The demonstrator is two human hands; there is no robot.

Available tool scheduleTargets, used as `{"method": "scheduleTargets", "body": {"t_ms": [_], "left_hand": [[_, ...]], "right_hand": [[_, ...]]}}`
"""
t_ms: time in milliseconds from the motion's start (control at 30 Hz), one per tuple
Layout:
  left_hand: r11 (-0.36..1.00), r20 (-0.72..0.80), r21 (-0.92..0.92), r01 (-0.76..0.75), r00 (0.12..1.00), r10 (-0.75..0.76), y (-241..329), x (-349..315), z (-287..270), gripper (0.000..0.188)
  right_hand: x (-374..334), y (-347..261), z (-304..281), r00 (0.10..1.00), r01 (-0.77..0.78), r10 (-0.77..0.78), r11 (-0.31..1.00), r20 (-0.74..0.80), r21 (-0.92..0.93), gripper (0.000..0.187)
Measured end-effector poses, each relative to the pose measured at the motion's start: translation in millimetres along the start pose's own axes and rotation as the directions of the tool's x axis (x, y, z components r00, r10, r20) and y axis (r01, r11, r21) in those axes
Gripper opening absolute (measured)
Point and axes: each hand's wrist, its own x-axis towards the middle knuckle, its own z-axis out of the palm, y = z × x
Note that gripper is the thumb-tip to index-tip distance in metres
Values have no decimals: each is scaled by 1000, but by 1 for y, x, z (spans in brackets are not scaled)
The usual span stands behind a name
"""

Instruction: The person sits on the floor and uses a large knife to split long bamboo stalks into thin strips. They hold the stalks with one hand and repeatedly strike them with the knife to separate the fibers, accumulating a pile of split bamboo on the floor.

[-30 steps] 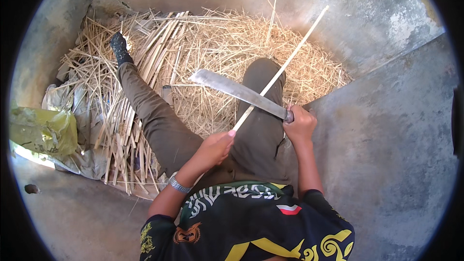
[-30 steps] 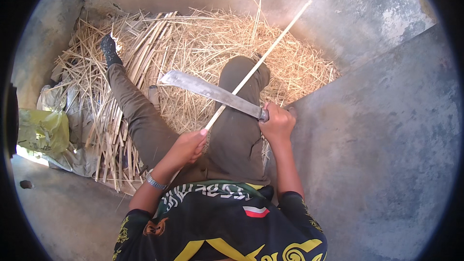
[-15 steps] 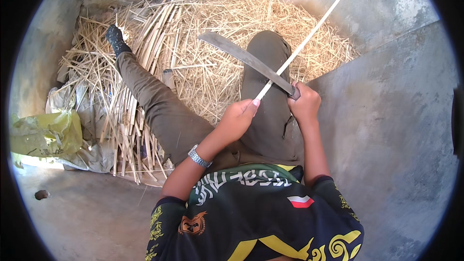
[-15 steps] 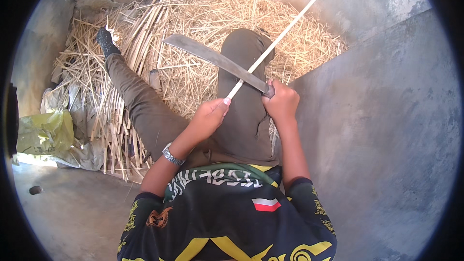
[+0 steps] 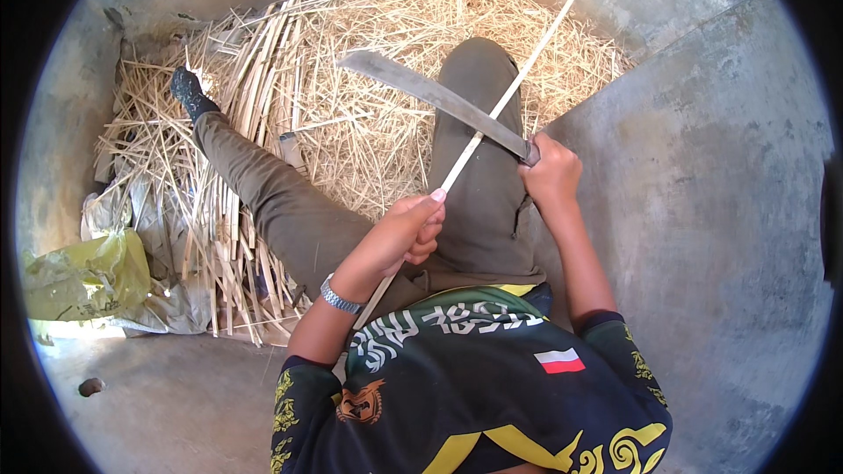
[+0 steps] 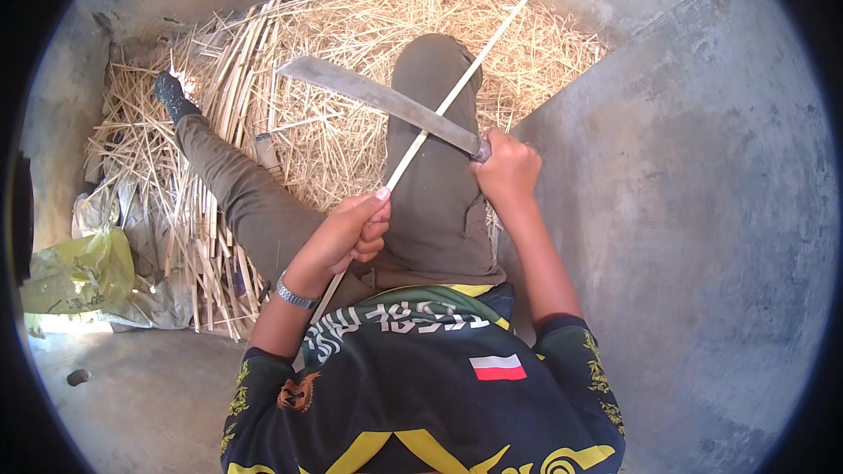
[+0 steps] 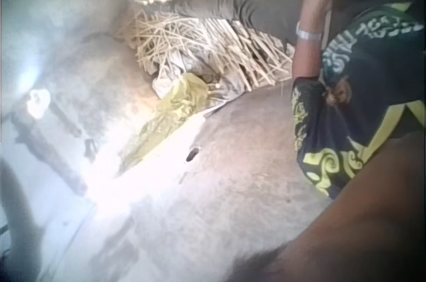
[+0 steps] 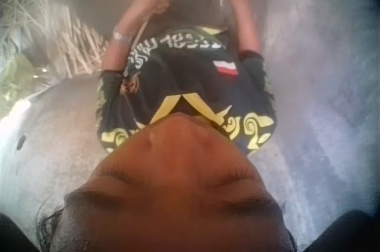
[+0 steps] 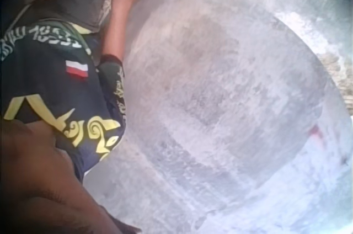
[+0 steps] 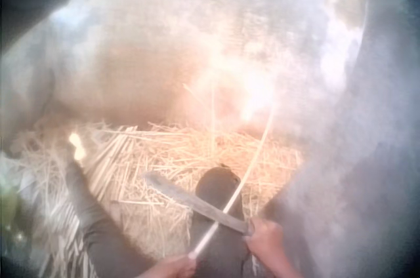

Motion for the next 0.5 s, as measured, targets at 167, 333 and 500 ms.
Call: {"method": "scheduleTargets", "body": {"t_ms": [167, 333, 500], "left_hand": [[999, 0, -23, 45, 999, -45, 4, -18, 0, 43], [989, 50, -113, 95, 995, -90, 0, -23, -1, 45], [991, 8, -82, 108, 994, -108, 0, -29, 8, 46]], "right_hand": [[-1, -1, -7, 995, 87, -89, 995, -34, -56, 10], [-3, -2, -10, 991, 114, -121, 989, -63, -99, 9], [-6, 1, -15, 984, 149, -159, 981, -80, -123, 14]]}}
